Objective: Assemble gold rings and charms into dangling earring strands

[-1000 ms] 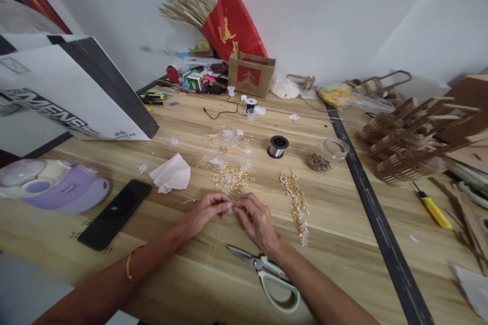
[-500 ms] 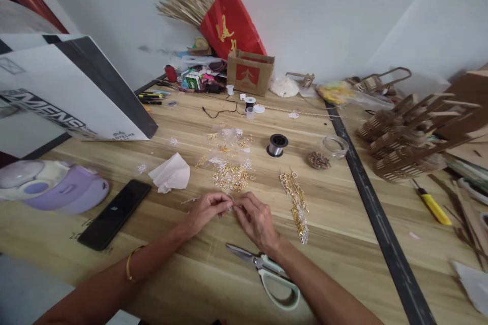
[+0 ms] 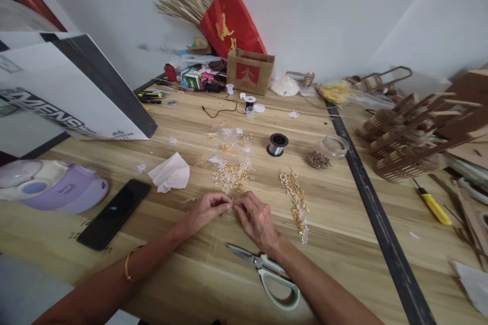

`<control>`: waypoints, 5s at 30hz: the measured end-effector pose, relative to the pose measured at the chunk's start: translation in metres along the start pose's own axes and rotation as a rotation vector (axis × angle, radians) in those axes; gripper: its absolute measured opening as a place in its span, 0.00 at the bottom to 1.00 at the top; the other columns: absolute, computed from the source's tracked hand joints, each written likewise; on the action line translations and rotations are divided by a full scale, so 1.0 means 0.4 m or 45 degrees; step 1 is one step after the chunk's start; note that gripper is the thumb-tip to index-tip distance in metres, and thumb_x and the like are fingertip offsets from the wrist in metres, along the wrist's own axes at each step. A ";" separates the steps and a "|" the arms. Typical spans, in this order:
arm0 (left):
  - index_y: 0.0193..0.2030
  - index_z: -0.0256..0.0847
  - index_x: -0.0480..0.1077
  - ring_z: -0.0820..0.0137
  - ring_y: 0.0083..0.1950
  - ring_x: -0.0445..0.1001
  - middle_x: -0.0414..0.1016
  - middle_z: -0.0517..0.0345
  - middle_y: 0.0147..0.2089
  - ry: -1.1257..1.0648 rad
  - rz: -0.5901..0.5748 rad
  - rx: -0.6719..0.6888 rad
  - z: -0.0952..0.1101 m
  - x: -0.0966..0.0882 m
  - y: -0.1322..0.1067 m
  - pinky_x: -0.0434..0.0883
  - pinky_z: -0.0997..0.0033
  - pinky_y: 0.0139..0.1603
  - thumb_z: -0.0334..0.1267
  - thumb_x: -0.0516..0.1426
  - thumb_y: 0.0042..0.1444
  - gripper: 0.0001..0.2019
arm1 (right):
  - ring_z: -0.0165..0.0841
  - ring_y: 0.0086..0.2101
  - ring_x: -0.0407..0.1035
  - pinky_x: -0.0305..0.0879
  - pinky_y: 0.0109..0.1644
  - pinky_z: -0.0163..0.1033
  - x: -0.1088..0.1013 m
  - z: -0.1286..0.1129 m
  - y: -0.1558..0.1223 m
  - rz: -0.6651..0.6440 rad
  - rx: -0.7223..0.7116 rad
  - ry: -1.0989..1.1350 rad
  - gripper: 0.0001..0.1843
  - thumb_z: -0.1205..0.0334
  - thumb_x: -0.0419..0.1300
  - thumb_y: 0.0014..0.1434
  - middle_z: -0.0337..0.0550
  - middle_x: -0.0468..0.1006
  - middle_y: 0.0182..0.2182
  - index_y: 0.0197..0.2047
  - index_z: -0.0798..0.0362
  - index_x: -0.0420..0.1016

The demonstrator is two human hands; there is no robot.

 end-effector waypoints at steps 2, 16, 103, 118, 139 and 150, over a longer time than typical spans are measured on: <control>0.28 0.33 0.71 0.77 0.25 0.62 0.68 0.61 0.24 0.012 0.015 0.009 0.001 -0.002 0.000 0.61 0.77 0.28 0.38 0.59 0.47 0.08 | 0.32 0.32 0.67 0.65 0.34 0.36 0.000 0.000 0.000 -0.002 0.005 0.000 0.05 0.69 0.51 0.61 0.44 0.71 0.32 0.38 0.52 0.67; 0.28 0.34 0.70 0.77 0.25 0.63 0.67 0.61 0.24 -0.039 -0.032 -0.029 -0.004 0.001 -0.001 0.61 0.76 0.27 0.44 0.60 0.46 0.13 | 0.32 0.32 0.67 0.65 0.35 0.36 0.006 0.010 -0.006 -0.012 0.014 0.024 0.05 0.68 0.51 0.62 0.43 0.70 0.32 0.38 0.52 0.67; 0.31 0.34 0.74 0.74 0.30 0.69 0.75 0.56 0.29 0.072 0.110 0.134 0.015 -0.027 -0.003 0.64 0.78 0.32 0.35 0.59 0.49 0.06 | 0.29 0.26 0.64 0.60 0.28 0.33 0.004 0.034 0.000 -0.017 0.212 0.185 0.06 0.65 0.54 0.60 0.41 0.70 0.26 0.35 0.54 0.72; 0.30 0.34 0.74 0.71 0.33 0.73 0.76 0.54 0.30 0.273 0.211 0.222 0.048 -0.031 -0.014 0.68 0.75 0.35 0.32 0.58 0.50 0.04 | 0.29 0.25 0.63 0.58 0.27 0.33 -0.002 0.028 -0.003 0.008 0.208 0.175 0.06 0.64 0.53 0.60 0.40 0.68 0.24 0.32 0.54 0.69; 0.29 0.35 0.74 0.71 0.32 0.73 0.76 0.53 0.29 0.358 0.221 0.334 0.069 -0.025 -0.021 0.69 0.75 0.35 0.31 0.57 0.50 0.04 | 0.28 0.24 0.61 0.57 0.26 0.33 0.001 0.006 -0.006 -0.016 0.094 0.084 0.04 0.67 0.53 0.59 0.38 0.67 0.23 0.32 0.53 0.67; 0.29 0.35 0.74 0.70 0.33 0.73 0.76 0.54 0.30 0.326 0.193 0.332 0.065 -0.020 -0.022 0.69 0.74 0.36 0.31 0.58 0.50 0.04 | 0.29 0.24 0.62 0.57 0.26 0.33 -0.003 -0.001 -0.002 -0.018 0.094 0.086 0.04 0.67 0.53 0.59 0.39 0.67 0.23 0.32 0.53 0.67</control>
Point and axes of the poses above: each hand's wrist, its own y-axis towards the middle knuckle, its own x-axis out of the palm, z = x × y, the point moved 9 cm from there along y, towards the middle knuckle
